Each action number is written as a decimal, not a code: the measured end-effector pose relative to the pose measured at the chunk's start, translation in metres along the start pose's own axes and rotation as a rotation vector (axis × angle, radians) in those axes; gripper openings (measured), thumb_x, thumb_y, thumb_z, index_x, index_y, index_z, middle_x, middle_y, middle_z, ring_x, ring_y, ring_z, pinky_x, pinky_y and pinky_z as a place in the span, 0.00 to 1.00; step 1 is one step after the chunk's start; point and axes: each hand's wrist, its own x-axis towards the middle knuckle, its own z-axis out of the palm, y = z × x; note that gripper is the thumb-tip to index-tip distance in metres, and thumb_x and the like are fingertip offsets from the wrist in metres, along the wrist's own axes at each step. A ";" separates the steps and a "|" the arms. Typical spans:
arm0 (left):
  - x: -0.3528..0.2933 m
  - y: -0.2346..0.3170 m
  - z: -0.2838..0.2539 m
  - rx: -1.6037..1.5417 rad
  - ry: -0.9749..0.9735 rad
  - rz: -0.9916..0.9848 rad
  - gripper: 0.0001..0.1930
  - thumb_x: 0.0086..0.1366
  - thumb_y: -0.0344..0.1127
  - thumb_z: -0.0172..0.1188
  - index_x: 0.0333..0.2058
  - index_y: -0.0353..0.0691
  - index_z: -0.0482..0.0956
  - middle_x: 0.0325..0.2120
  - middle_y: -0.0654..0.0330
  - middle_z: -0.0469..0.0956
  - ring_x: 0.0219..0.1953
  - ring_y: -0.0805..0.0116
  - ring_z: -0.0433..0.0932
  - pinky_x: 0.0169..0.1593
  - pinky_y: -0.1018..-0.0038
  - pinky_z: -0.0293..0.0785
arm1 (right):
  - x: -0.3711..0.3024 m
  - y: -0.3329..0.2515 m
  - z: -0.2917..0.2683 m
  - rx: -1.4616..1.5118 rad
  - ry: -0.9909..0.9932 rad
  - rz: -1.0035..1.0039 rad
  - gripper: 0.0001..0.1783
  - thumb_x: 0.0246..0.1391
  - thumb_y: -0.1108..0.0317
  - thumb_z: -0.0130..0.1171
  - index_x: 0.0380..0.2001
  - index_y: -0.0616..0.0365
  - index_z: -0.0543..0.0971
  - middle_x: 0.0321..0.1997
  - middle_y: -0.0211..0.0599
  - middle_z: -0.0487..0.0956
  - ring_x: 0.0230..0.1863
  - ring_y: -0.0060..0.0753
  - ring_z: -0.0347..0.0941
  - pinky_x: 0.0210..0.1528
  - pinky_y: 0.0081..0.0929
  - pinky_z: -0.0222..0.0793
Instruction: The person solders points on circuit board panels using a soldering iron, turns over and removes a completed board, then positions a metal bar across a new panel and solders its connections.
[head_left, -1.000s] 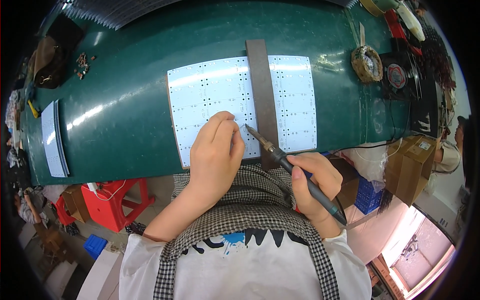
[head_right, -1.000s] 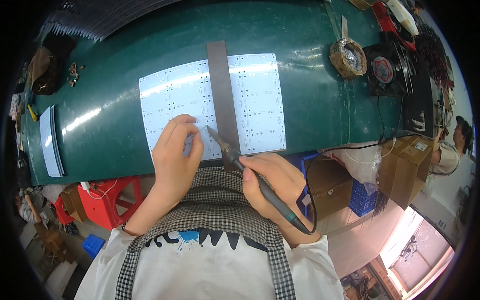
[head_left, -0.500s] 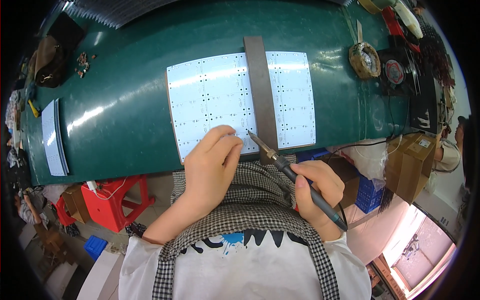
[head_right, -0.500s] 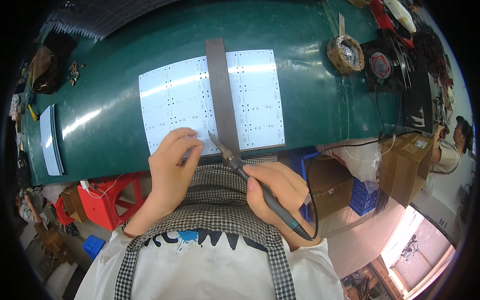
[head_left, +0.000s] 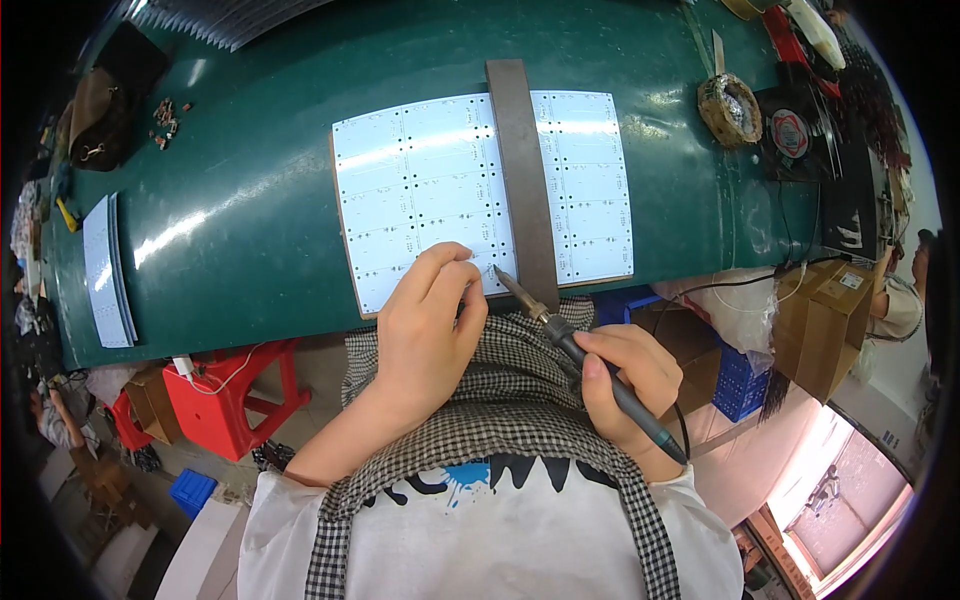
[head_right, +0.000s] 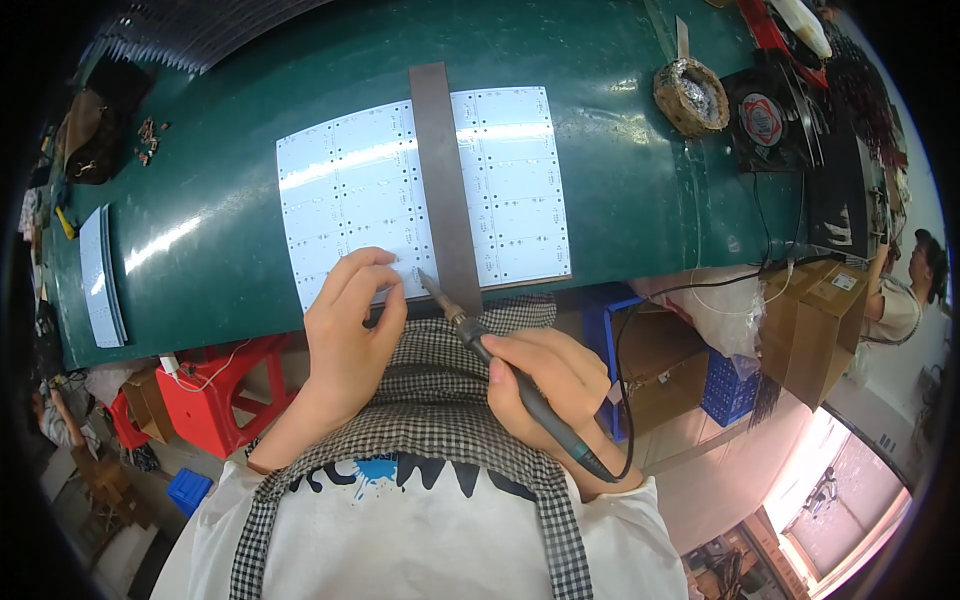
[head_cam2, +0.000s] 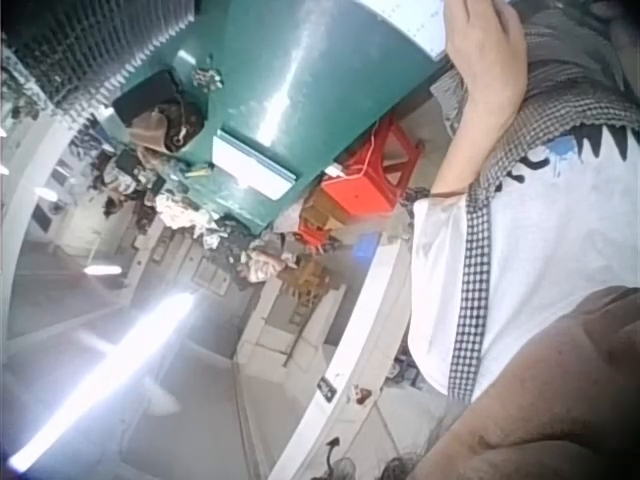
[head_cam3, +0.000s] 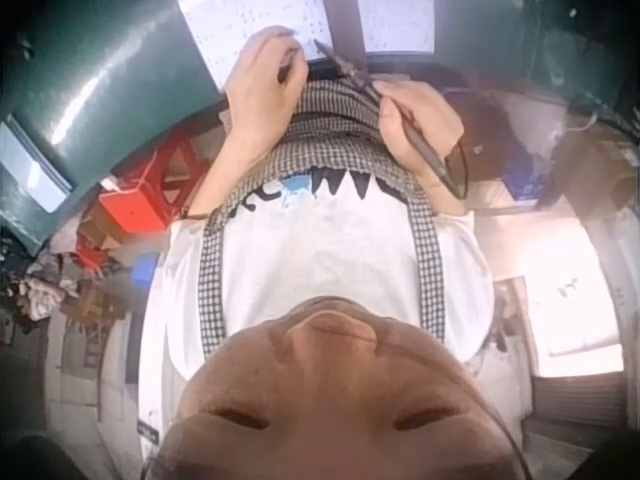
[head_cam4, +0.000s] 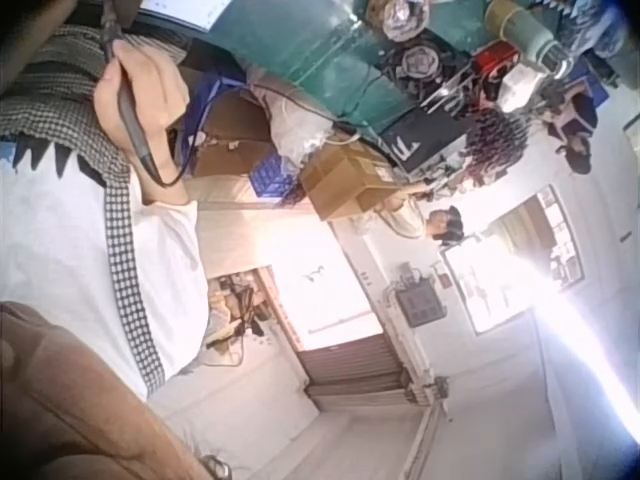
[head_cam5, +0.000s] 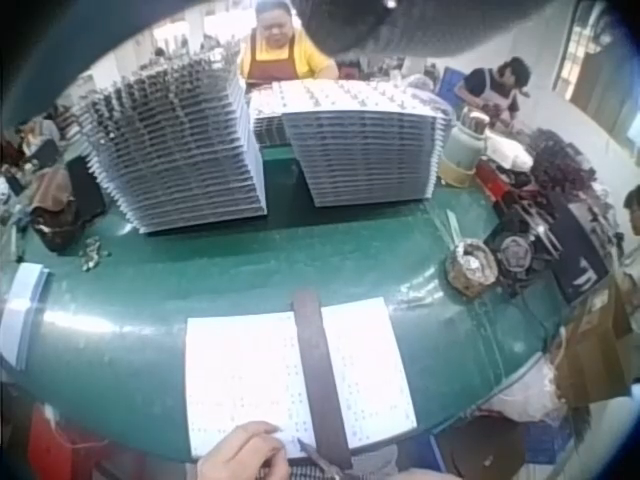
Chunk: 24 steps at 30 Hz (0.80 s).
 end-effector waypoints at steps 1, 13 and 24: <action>0.000 0.000 0.000 0.002 -0.001 -0.006 0.07 0.51 0.21 0.61 0.31 0.33 0.74 0.38 0.54 0.77 0.33 0.57 0.78 0.35 0.68 0.75 | 0.000 0.000 0.000 -0.002 -0.003 0.002 0.08 0.46 0.75 0.58 0.31 0.68 0.79 0.27 0.46 0.79 0.26 0.38 0.76 0.29 0.25 0.71; 0.001 0.004 -0.002 0.061 -0.048 -0.023 0.05 0.52 0.23 0.62 0.29 0.34 0.78 0.40 0.55 0.75 0.27 0.62 0.76 0.31 0.70 0.73 | -0.004 0.000 -0.001 0.030 -0.023 0.026 0.08 0.46 0.75 0.58 0.31 0.68 0.79 0.26 0.46 0.79 0.27 0.39 0.77 0.29 0.25 0.71; 0.000 0.003 -0.014 -0.165 -0.025 -0.168 0.05 0.54 0.21 0.62 0.30 0.36 0.79 0.35 0.57 0.78 0.25 0.71 0.73 0.23 0.78 0.65 | 0.033 0.042 -0.052 -0.200 0.580 0.107 0.08 0.52 0.77 0.54 0.36 0.64 0.79 0.30 0.39 0.78 0.27 0.27 0.73 0.31 0.22 0.69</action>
